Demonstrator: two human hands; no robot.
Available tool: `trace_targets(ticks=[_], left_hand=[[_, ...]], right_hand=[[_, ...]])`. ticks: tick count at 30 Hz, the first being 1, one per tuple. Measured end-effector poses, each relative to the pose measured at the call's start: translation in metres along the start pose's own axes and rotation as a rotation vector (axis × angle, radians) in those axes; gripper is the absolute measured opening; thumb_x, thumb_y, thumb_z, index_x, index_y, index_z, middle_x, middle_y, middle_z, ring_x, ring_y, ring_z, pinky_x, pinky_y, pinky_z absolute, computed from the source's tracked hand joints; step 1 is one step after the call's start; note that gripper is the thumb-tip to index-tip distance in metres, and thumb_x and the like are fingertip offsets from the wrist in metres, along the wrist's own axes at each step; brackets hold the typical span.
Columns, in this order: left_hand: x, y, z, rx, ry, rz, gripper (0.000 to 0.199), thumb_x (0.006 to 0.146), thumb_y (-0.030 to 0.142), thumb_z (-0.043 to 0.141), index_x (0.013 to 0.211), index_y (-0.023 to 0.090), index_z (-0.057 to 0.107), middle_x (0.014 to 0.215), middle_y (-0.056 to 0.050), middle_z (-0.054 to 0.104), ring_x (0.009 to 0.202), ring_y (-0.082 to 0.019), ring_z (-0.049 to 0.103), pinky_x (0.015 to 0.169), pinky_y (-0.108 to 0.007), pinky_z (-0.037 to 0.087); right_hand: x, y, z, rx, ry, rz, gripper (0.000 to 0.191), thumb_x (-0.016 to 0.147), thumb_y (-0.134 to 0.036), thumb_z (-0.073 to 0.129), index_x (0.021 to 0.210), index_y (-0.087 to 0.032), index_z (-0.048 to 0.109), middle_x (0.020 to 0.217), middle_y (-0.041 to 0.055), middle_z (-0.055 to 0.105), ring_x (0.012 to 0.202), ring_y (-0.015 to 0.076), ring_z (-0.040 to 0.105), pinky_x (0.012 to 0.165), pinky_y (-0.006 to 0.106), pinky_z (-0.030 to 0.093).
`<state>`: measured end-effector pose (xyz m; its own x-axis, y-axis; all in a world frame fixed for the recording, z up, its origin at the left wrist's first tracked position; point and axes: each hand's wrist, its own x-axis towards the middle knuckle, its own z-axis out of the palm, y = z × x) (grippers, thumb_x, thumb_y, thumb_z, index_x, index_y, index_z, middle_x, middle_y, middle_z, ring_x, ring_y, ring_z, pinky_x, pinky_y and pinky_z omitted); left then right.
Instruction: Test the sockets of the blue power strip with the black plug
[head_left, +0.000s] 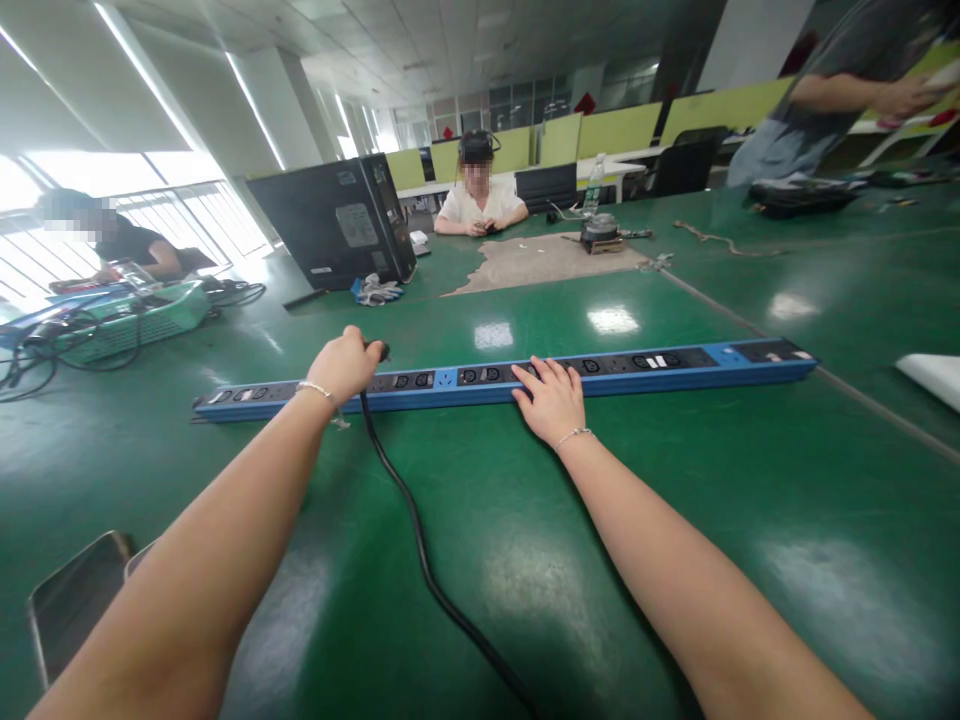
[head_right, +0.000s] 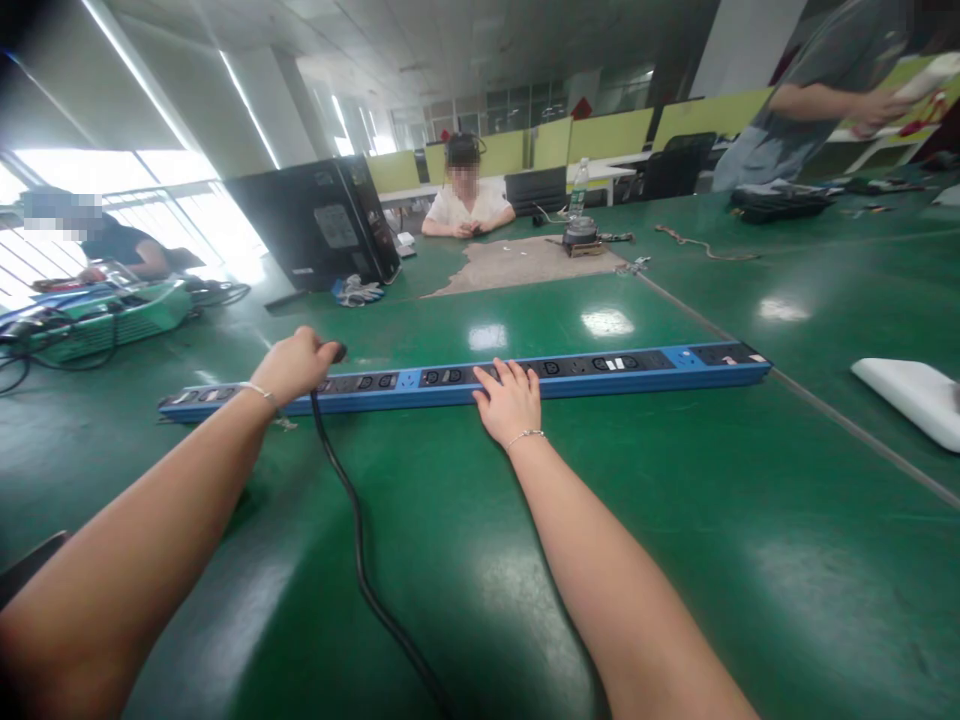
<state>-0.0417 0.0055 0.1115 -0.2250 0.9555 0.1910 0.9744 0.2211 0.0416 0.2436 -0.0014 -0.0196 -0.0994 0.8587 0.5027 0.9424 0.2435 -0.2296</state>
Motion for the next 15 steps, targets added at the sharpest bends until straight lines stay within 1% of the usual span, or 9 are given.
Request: trace_targets(ticks=[1, 3, 5, 7, 10, 12, 15], left_hand=[[-0.002, 0.008, -0.003, -0.041, -0.039, 0.039, 0.041, 0.083, 0.044, 0.037, 0.099, 0.013, 0.056, 0.092, -0.016, 0.07, 0.091, -0.028, 0.064, 0.076, -0.034, 0.047], [-0.005, 0.026, -0.002, -0.11, -0.157, 0.128, 0.037, 0.081, 0.043, 0.039, 0.094, 0.014, 0.059, 0.078, -0.011, 0.071, 0.085, -0.025, 0.065, 0.075, -0.031, 0.047], [-0.005, 0.043, 0.006, -0.14, -0.222, 0.163, 0.035, 0.08, 0.041, 0.041, 0.09, 0.014, 0.061, 0.071, -0.009, 0.07, 0.079, -0.023, 0.066, 0.074, -0.03, 0.047], [-0.003, 0.056, 0.017, -0.158, -0.258, 0.183, 0.035, 0.079, 0.039, 0.042, 0.089, 0.013, 0.062, 0.069, -0.009, 0.07, 0.075, -0.023, 0.066, 0.072, -0.03, 0.047], [0.001, 0.068, 0.028, -0.167, -0.303, 0.198, 0.035, 0.078, 0.037, 0.042, 0.088, 0.011, 0.063, 0.067, -0.01, 0.07, 0.071, -0.022, 0.067, 0.067, -0.029, 0.047], [0.003, 0.071, 0.032, -0.15, -0.325, 0.193, 0.034, 0.079, 0.035, 0.042, 0.086, 0.011, 0.064, 0.066, -0.011, 0.07, 0.07, -0.022, 0.067, 0.065, -0.028, 0.047], [0.006, 0.075, 0.034, -0.093, -0.357, 0.187, 0.032, 0.079, 0.033, 0.041, 0.08, 0.012, 0.065, 0.066, -0.012, 0.07, 0.074, -0.021, 0.068, 0.066, -0.026, 0.047]], right_hand=[[0.0, 0.0, 0.0, 0.002, 0.002, 0.001, 0.038, 0.088, -0.04, 0.047, 0.125, -0.035, 0.055, 0.138, 0.0034, 0.046, 0.128, 0.0245, 0.036, 0.105, 0.047, 0.02], [0.0, 0.0, 0.0, 0.003, 0.004, 0.002, 0.038, 0.088, -0.04, 0.047, 0.125, -0.034, 0.055, 0.138, 0.0036, 0.047, 0.127, 0.0243, 0.036, 0.105, 0.047, 0.02], [0.0, 0.0, 0.0, 0.002, 0.003, 0.001, 0.038, 0.087, -0.04, 0.048, 0.124, -0.034, 0.055, 0.137, 0.0034, 0.047, 0.127, 0.0241, 0.036, 0.105, 0.046, 0.02], [-0.001, 0.0, 0.0, 0.0, 0.007, -0.002, 0.038, 0.087, -0.039, 0.049, 0.124, -0.035, 0.056, 0.137, 0.0031, 0.047, 0.127, 0.0239, 0.036, 0.105, 0.046, 0.021], [-0.001, 0.0, 0.0, -0.002, 0.017, -0.004, 0.038, 0.087, -0.039, 0.05, 0.124, -0.035, 0.056, 0.137, 0.0032, 0.048, 0.127, 0.0239, 0.036, 0.105, 0.047, 0.021], [-0.001, -0.001, -0.001, 0.001, 0.019, -0.001, 0.038, 0.086, -0.038, 0.05, 0.124, -0.035, 0.056, 0.137, 0.0033, 0.048, 0.127, 0.024, 0.036, 0.105, 0.047, 0.021], [-0.001, -0.001, -0.001, 0.007, 0.015, 0.002, 0.038, 0.086, -0.038, 0.05, 0.123, -0.035, 0.057, 0.137, 0.0032, 0.048, 0.127, 0.0242, 0.037, 0.105, 0.047, 0.022]])
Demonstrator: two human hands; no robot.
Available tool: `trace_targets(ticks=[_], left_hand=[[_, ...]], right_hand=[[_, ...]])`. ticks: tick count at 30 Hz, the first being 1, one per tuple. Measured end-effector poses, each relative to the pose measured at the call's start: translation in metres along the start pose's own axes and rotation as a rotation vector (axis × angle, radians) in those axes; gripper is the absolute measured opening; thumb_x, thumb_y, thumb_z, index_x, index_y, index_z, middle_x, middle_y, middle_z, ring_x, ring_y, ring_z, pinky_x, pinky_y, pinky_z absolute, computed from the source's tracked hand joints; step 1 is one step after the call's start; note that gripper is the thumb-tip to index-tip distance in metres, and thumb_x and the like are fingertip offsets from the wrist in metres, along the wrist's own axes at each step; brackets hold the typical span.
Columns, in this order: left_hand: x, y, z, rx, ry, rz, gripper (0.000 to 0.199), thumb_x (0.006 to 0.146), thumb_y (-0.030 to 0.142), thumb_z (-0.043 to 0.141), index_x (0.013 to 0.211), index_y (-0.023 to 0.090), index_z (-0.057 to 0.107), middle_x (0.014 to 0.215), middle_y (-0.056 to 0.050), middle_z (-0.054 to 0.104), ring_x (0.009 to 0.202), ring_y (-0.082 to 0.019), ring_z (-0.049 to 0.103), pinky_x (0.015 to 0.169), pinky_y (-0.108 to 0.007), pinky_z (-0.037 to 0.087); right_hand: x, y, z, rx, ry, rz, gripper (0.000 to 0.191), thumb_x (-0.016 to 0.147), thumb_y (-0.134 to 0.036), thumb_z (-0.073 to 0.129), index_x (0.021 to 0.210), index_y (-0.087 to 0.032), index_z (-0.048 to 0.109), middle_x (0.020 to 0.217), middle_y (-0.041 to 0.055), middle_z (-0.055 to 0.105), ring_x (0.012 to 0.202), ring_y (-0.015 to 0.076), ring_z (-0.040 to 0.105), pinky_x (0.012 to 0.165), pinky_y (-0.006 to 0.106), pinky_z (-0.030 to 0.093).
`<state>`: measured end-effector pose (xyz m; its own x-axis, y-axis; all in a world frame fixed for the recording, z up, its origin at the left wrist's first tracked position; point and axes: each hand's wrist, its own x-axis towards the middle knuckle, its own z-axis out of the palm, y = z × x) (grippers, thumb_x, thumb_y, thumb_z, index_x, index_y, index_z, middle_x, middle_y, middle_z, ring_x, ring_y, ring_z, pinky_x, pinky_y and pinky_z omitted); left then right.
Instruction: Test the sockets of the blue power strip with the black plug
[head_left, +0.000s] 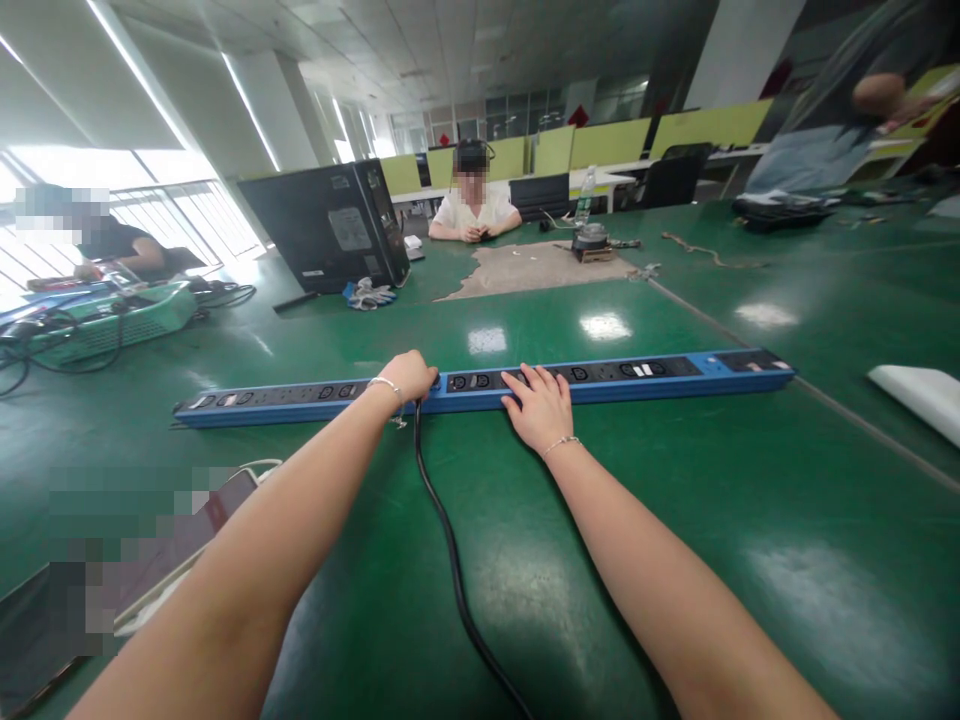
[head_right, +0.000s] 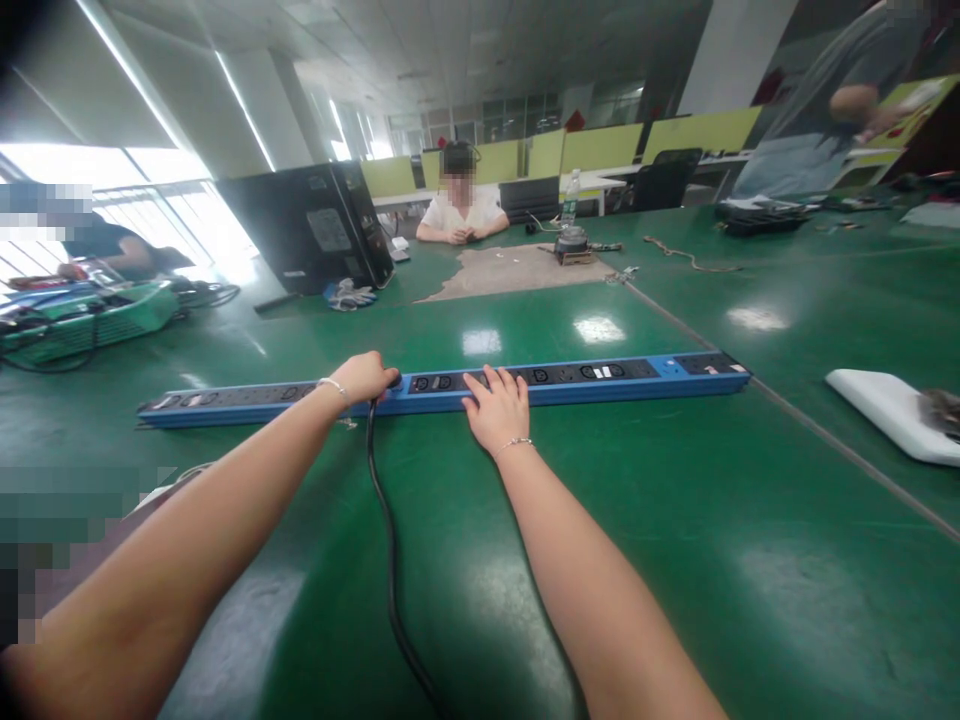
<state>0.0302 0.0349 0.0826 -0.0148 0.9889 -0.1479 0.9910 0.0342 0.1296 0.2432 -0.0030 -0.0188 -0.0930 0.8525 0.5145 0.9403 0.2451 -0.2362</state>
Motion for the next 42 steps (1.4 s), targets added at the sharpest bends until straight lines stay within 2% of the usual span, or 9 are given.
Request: trace_targets(ticks=[8, 13, 17, 21, 26, 29, 35, 38, 42], left_hand=[[0.001, 0.011, 0.011, 0.091, 0.054, -0.053, 0.043, 0.081, 0.033, 0.039, 0.11, 0.003, 0.052, 0.107, -0.027, 0.064, 0.1, -0.029, 0.063, 0.077, -0.033, 0.047], [-0.005, 0.012, 0.023, 0.101, 0.114, -0.079, 0.043, 0.084, 0.036, 0.036, 0.112, 0.007, 0.049, 0.105, -0.026, 0.064, 0.099, -0.03, 0.063, 0.079, -0.036, 0.047], [-0.009, 0.012, 0.028, 0.096, 0.142, -0.076, 0.041, 0.085, 0.036, 0.034, 0.111, 0.007, 0.048, 0.102, -0.027, 0.065, 0.096, -0.032, 0.064, 0.077, -0.039, 0.047], [-0.01, 0.014, 0.012, 0.104, 0.127, -0.081, 0.039, 0.084, 0.033, 0.037, 0.109, 0.006, 0.05, 0.103, -0.027, 0.064, 0.097, -0.031, 0.063, 0.078, -0.036, 0.046], [-0.02, 0.028, -0.021, 0.003, 0.335, -0.05, 0.04, 0.084, 0.035, 0.035, 0.106, 0.007, 0.053, 0.101, -0.022, 0.067, 0.096, -0.028, 0.064, 0.079, -0.034, 0.047], [-0.021, 0.048, -0.022, -0.068, 0.241, 0.04, 0.039, 0.082, 0.037, 0.039, 0.102, 0.009, 0.057, 0.094, -0.018, 0.069, 0.09, -0.025, 0.065, 0.077, -0.031, 0.047], [-0.006, 0.093, 0.0, -0.08, 0.024, 0.185, 0.036, 0.08, 0.033, 0.04, 0.076, 0.01, 0.067, 0.072, -0.016, 0.07, 0.078, -0.023, 0.066, 0.074, -0.028, 0.048], [0.0, 0.108, 0.002, -0.006, -0.073, 0.194, 0.037, 0.081, 0.029, 0.039, 0.063, 0.012, 0.067, 0.067, -0.015, 0.07, 0.073, -0.021, 0.067, 0.075, -0.027, 0.048], [0.008, 0.117, -0.002, 0.08, -0.14, 0.171, 0.033, 0.08, 0.024, 0.042, 0.065, 0.011, 0.069, 0.069, -0.015, 0.07, 0.071, -0.02, 0.067, 0.076, -0.026, 0.048]], right_hand=[[0.0, 0.0, 0.002, 0.032, 0.007, -0.001, 0.042, 0.087, -0.038, 0.047, 0.127, -0.029, 0.053, 0.138, 0.0046, 0.047, 0.128, 0.025, 0.036, 0.106, 0.047, 0.019], [0.002, 0.009, -0.003, 0.042, -0.043, 0.012, 0.058, 0.082, -0.031, 0.05, 0.137, -0.017, 0.04, 0.14, 0.007, 0.044, 0.13, 0.0222, 0.033, 0.107, 0.041, 0.022], [0.002, 0.032, -0.011, -0.031, -0.055, 0.11, 0.057, 0.081, -0.038, 0.053, 0.134, -0.018, 0.046, 0.143, 0.0092, 0.04, 0.132, 0.0281, 0.029, 0.107, 0.047, 0.021], [-0.001, 0.049, -0.013, -0.063, -0.071, 0.038, 0.051, 0.083, -0.037, 0.053, 0.132, -0.024, 0.047, 0.142, 0.007, 0.042, 0.131, 0.0257, 0.031, 0.106, 0.047, 0.021], [-0.002, 0.048, -0.011, -0.062, -0.04, 0.045, 0.05, 0.083, -0.034, 0.056, 0.131, -0.025, 0.049, 0.141, 0.0071, 0.043, 0.131, 0.0252, 0.032, 0.106, 0.047, 0.022], [-0.002, 0.047, -0.011, -0.06, -0.037, 0.051, 0.05, 0.082, -0.034, 0.056, 0.131, -0.024, 0.049, 0.141, 0.0069, 0.043, 0.131, 0.0251, 0.032, 0.107, 0.046, 0.021], [-0.002, 0.048, -0.011, -0.057, -0.036, 0.054, 0.05, 0.082, -0.034, 0.057, 0.131, -0.026, 0.049, 0.141, 0.0064, 0.043, 0.131, 0.0247, 0.032, 0.107, 0.046, 0.021], [-0.002, 0.047, -0.011, -0.055, -0.041, 0.057, 0.05, 0.082, -0.034, 0.057, 0.131, -0.026, 0.049, 0.141, 0.0064, 0.043, 0.131, 0.0253, 0.032, 0.107, 0.046, 0.021], [-0.002, 0.047, -0.012, -0.047, -0.038, 0.058, 0.051, 0.081, -0.034, 0.058, 0.13, -0.025, 0.05, 0.14, 0.0065, 0.043, 0.13, 0.0259, 0.033, 0.107, 0.046, 0.021]])
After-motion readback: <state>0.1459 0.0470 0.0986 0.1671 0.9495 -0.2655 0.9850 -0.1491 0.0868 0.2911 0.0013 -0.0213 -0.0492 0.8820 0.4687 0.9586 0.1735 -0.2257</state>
